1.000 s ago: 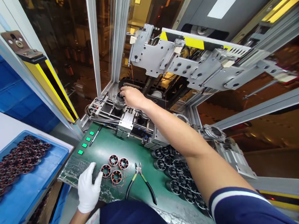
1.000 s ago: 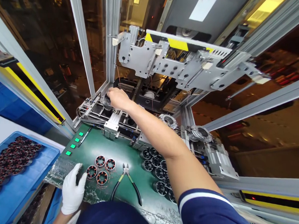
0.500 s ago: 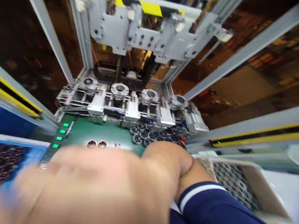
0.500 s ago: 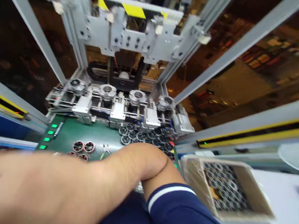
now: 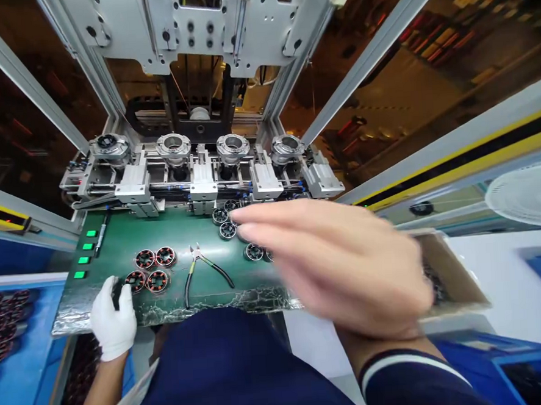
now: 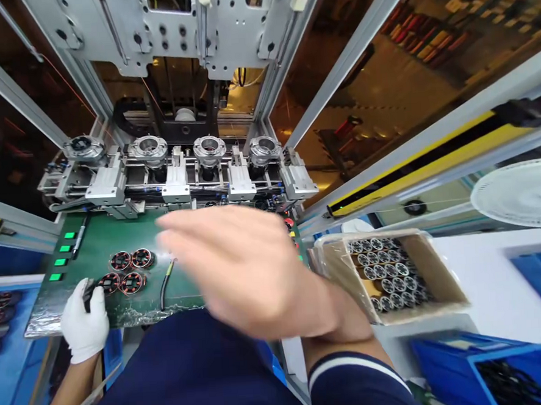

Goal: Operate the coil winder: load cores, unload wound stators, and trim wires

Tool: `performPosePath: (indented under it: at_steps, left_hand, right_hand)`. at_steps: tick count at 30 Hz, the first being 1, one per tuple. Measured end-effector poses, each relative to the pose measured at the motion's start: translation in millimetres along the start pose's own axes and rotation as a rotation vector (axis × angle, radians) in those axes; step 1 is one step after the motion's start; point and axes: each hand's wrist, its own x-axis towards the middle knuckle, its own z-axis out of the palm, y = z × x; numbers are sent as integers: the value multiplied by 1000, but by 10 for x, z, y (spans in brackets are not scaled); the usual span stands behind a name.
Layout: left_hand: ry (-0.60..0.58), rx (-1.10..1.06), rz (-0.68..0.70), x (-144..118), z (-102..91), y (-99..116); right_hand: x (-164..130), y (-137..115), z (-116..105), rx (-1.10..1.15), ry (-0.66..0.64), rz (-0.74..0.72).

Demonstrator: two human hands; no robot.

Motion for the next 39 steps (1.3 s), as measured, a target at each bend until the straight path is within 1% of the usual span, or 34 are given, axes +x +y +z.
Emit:
performPosePath:
  at_steps: [2, 3, 4, 5, 6, 8, 9, 10, 12, 14, 17, 22, 27, 30, 36, 39]
  left_hand:
    - [33, 59, 7, -13, 3, -16]
    - [38, 78, 12, -16, 3, -22]
    - [36, 84, 15, -16, 2, -27]
    - [36, 82, 12, -16, 2, -29]
    - [37, 78, 6, -15, 0, -29]
    - [37, 74, -6, -14, -2, -27]
    - [36, 76, -10, -15, -2, -25]
    - [36, 80, -11, -18, -2, -24]
    - [32, 90, -4, -26, 0, -24]
    - [26, 95, 3, -32, 3, -22]
    - [15, 95, -2, -34, 6, -17]
    - [9, 113, 13, -36, 8, 3]
    - [8, 140, 22, -50, 14, 16]
    - [13, 147, 17, -59, 20, 10]
    - [5, 155, 32, -74, 29, -5]
    - [12, 153, 29, -86, 30, -20]
  right_hand:
    - [12, 270, -87, -140, 268, -211]
    - [7, 448, -84, -195, 356, -272]
    - [-10, 644, -45, -230, 372, -297]
    - [-41, 850, 32, -256, 333, -306]
    - [-87, 1057, 142, -286, 254, -303]
    - [-223, 1439, 432, -388, 65, -284]
    - [-307, 1597, 586, -457, -1, -263]
    - [-395, 1726, 730, -519, -49, -235]
    - [-553, 1892, 955, -612, -95, -168]
    - [-647, 1954, 1082, -652, -114, -115]
    - [-656, 1959, 1152, -672, -136, -92]
    - [-594, 1954, 1184, -655, -125, -115]
    - [-590, 1881, 1224, -619, -161, -176]
    - [-556, 1835, 1264, -609, -152, -205]
    - [-505, 1838, 1400, -561, -148, -165]
    - [-517, 1794, 1475, -506, -96, -149]
